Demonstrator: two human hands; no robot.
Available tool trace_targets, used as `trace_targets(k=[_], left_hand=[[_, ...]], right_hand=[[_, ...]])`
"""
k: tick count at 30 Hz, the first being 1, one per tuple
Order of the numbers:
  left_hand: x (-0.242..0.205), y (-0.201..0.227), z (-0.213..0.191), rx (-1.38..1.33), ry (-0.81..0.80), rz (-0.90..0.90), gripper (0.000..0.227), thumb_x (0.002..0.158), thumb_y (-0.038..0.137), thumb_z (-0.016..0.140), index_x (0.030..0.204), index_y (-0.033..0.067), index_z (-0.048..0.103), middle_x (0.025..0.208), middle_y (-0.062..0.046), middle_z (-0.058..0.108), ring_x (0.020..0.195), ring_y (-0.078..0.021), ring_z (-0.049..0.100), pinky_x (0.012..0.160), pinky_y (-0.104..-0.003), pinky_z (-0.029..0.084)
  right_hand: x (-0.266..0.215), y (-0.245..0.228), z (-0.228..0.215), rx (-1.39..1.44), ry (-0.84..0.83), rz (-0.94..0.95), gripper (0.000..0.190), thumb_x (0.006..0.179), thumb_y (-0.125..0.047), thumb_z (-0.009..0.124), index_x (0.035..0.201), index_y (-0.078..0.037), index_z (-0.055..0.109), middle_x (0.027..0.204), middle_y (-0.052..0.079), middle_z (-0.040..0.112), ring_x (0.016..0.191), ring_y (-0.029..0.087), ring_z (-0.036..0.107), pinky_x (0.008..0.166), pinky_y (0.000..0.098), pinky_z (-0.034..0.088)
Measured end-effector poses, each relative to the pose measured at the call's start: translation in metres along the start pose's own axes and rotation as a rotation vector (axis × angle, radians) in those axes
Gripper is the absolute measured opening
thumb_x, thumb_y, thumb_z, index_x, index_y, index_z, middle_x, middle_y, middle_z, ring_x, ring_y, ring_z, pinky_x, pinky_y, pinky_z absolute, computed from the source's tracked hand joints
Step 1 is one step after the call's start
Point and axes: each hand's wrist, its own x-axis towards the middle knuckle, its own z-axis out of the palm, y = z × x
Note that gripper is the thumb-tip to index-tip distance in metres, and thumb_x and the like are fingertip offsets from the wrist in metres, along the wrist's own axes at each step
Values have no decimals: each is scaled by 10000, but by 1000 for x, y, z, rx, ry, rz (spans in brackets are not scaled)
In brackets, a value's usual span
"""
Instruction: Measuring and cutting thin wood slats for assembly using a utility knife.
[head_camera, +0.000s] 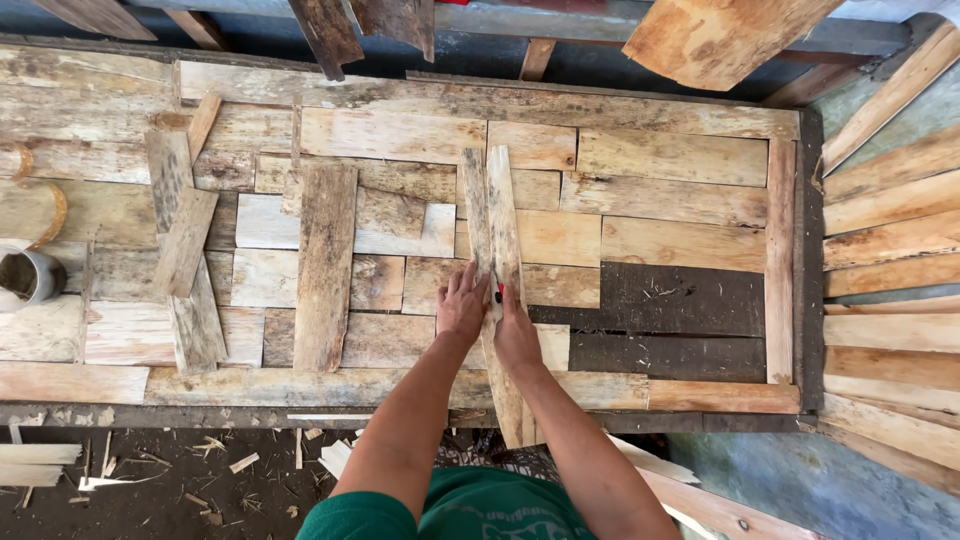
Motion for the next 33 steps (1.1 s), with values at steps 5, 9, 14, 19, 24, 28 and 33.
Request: trace_targets(k=[5,9,14,19,24,28,33], left_hand=[[-2,2,-2,-6,-11,-2,702,909,308,731,1529,240,411,1678,-15,214,1478,-250,278,1139,-503,322],[-1,0,0,21,-14,10,699,929,316,723,1544,240,399,1689,-20,213,1479,-248,289,1148,-487,336],[1,3,-2,56,-57,-7,723,930,339,718,1553,246,365,1691,-21,174,1472,-251,280,1134,-501,328],[0,3,-4,35,-78,-8,701,941,353,696,1554,256,369,1702,-15,163,1498,-259,272,1168,-500,314],[-8,-6,10,-195,204,92,632,1047,377,467,1613,161,288,1713,-154,173,1458,-360,353,1152,-523,316],[-13,-1,1,-289,249,76,654,1071,388,432,1642,132,240,1691,-206,182,1466,-390,357,1165,-528,307],[-5,-2,5,-210,182,39,720,1016,288,478,1662,168,185,1701,-187,166,1469,-381,346,1126,-542,329]], right_hand=[[-19,-23,-24,12,-89,88,735,920,41,467,1617,-61,256,1282,312,620,1024,434,686,875,476,573],[-31,-7,-13,39,-47,49,721,932,29,480,1613,-52,258,1268,310,646,993,387,713,842,437,607],[-51,-20,-27,20,-224,179,674,1036,-91,448,1636,-96,142,1356,278,587,889,279,737,732,333,663],[-63,-29,-40,143,-234,238,693,1029,-99,442,1623,-137,88,1486,272,447,889,285,752,719,349,682],[-62,-2,-17,130,-97,114,735,1010,-92,486,1640,-120,110,1415,246,562,1078,333,695,932,403,600],[-46,-10,-27,217,-30,65,710,1013,-59,464,1636,-104,126,1447,255,520,1124,359,668,939,407,594],[11,-3,-29,55,169,-108,748,936,-12,564,1606,-36,231,1268,254,654,1080,404,682,919,464,568]])
